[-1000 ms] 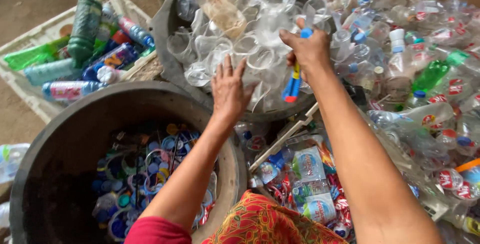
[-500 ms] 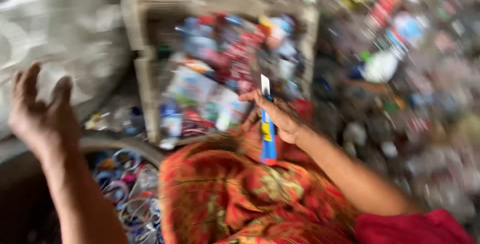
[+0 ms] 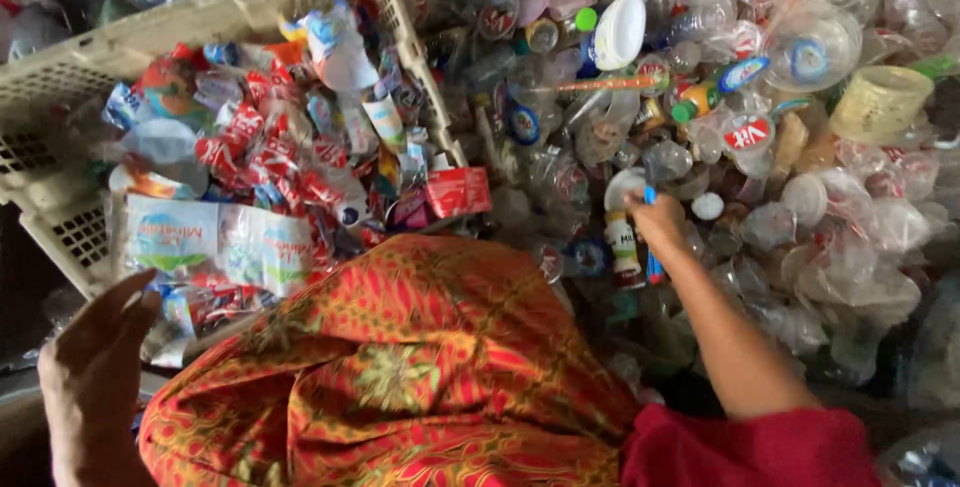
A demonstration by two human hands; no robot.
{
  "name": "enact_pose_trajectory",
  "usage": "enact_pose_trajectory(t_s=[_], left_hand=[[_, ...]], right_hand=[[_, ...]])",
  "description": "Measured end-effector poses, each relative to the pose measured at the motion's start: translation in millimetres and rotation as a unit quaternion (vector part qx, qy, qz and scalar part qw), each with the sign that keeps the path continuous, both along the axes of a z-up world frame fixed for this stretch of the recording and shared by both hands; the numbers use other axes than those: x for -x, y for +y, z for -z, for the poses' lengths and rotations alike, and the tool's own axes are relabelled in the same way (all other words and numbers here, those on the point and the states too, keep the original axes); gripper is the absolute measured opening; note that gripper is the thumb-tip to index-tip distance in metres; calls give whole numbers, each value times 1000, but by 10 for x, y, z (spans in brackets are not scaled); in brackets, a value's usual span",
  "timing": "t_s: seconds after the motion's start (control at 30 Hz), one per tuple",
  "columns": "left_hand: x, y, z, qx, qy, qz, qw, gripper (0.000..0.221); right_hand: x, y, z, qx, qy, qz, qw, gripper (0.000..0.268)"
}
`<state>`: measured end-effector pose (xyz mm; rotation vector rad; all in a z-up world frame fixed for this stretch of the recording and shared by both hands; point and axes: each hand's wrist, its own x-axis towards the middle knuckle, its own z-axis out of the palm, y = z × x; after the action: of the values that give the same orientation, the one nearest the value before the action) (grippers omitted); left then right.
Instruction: Sorting plastic waste by removing seals from cups and separating items into bins
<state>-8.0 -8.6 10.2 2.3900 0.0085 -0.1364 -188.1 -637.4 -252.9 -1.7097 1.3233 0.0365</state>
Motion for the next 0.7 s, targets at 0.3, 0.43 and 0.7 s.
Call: enact_pose_trajectory(t_s=[0.3,0.43,0.7], left_hand=[[270,396,290,68,19,-139,988,35],[399,236,296,87,-3,-154,984,35],[259,-475,132,126,-60,-31,990,32]], right_hand=[[-1673,-1002,1647,268,-108,-112,951,60],[-2155,-1438,2160,332,110,-119,929,43],[-3969,-1415,1422,-1,-239,-108,965,29]])
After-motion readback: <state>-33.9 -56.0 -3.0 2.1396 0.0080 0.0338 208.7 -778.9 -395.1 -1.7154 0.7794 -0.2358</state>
